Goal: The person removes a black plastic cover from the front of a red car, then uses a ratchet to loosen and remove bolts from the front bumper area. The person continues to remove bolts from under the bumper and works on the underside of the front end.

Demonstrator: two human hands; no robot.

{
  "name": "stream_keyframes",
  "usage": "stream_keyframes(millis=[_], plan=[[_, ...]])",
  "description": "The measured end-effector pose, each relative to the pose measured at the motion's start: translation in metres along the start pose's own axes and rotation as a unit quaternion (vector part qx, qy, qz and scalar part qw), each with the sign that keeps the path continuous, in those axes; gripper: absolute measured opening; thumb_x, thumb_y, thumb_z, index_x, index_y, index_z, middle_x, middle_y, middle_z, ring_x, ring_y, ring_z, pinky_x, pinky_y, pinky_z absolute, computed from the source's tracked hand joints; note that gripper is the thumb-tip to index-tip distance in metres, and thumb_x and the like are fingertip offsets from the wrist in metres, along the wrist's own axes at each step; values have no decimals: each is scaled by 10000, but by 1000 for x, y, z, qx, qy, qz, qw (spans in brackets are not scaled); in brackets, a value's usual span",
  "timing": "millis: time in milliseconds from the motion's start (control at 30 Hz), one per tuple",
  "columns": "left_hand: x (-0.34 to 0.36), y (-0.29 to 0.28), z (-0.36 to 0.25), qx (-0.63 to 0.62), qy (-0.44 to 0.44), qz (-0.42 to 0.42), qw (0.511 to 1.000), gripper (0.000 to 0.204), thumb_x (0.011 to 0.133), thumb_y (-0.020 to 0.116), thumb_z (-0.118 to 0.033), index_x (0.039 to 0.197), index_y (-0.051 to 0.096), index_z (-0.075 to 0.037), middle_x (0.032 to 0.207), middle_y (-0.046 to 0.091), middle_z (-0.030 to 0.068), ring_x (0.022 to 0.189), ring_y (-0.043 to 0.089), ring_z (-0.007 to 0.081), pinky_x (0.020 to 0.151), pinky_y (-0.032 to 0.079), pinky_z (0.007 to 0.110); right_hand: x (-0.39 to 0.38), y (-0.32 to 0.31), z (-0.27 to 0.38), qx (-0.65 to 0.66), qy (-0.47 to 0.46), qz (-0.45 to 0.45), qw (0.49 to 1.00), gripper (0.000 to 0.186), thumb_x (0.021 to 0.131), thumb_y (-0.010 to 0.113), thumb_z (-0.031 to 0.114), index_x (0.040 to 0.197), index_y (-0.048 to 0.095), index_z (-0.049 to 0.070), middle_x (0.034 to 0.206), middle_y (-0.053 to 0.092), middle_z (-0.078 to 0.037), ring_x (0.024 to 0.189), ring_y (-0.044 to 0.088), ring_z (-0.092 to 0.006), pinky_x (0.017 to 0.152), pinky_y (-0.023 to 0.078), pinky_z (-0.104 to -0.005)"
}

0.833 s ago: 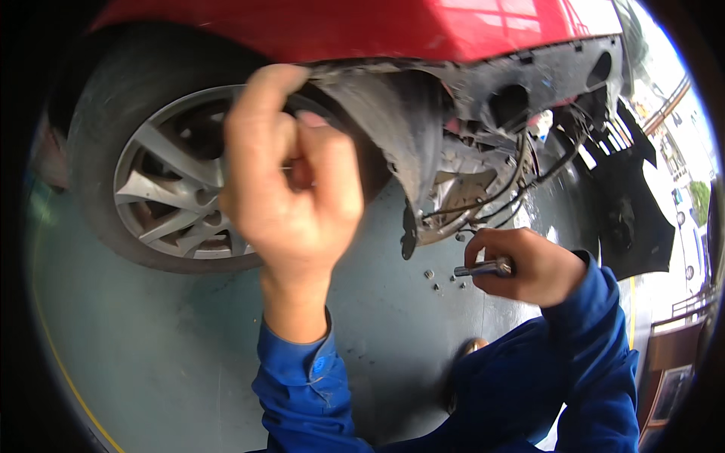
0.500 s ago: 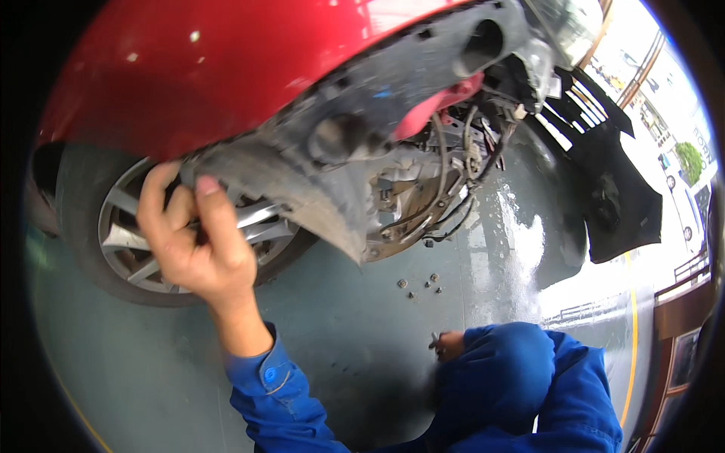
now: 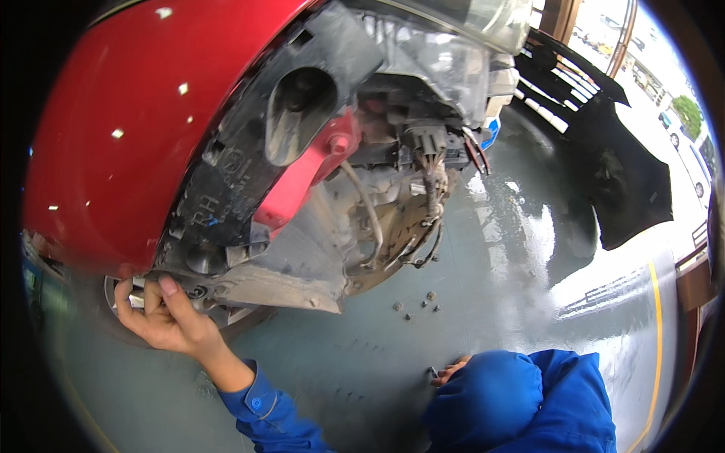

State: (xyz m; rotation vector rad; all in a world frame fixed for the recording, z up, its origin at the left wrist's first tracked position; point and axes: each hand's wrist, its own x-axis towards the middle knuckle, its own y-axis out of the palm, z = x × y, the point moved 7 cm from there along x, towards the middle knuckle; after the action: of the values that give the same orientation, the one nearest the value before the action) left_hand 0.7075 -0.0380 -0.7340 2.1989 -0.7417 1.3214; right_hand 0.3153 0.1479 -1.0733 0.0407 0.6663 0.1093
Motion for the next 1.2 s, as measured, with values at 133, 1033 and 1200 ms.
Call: stream_keyframes(millis=[133,1033,1200], plan=[[1,-1,-2,10,5,0,1000,452,918,579,-78,1272,349,85,611,495,35,541,408,62,546,316,195,-6,7,5,9,-7,9,1000,492,820,651,210,1282,535,86,1036,658,-178,974,630,-346,852,510,-435],[-217,-56,-227,58,-888,304,339,147,889,553,-60,1005,618,2,765,629,109,564,529,166,510,430,277,-332,48,36,257,353,-607,664,430,792,651,445,928,696,39,917,689,-215,927,659,-400,830,527,-437],[-309,-1,-160,235,-659,539,469,303,822,656,-245,1032,639,-28,939,701,151,886,673,297,796,517,411,-248,-64,14,209,302,-546,753,419,887,563,395,917,718,7,950,679,-246,958,646,-404,889,505,-468]])
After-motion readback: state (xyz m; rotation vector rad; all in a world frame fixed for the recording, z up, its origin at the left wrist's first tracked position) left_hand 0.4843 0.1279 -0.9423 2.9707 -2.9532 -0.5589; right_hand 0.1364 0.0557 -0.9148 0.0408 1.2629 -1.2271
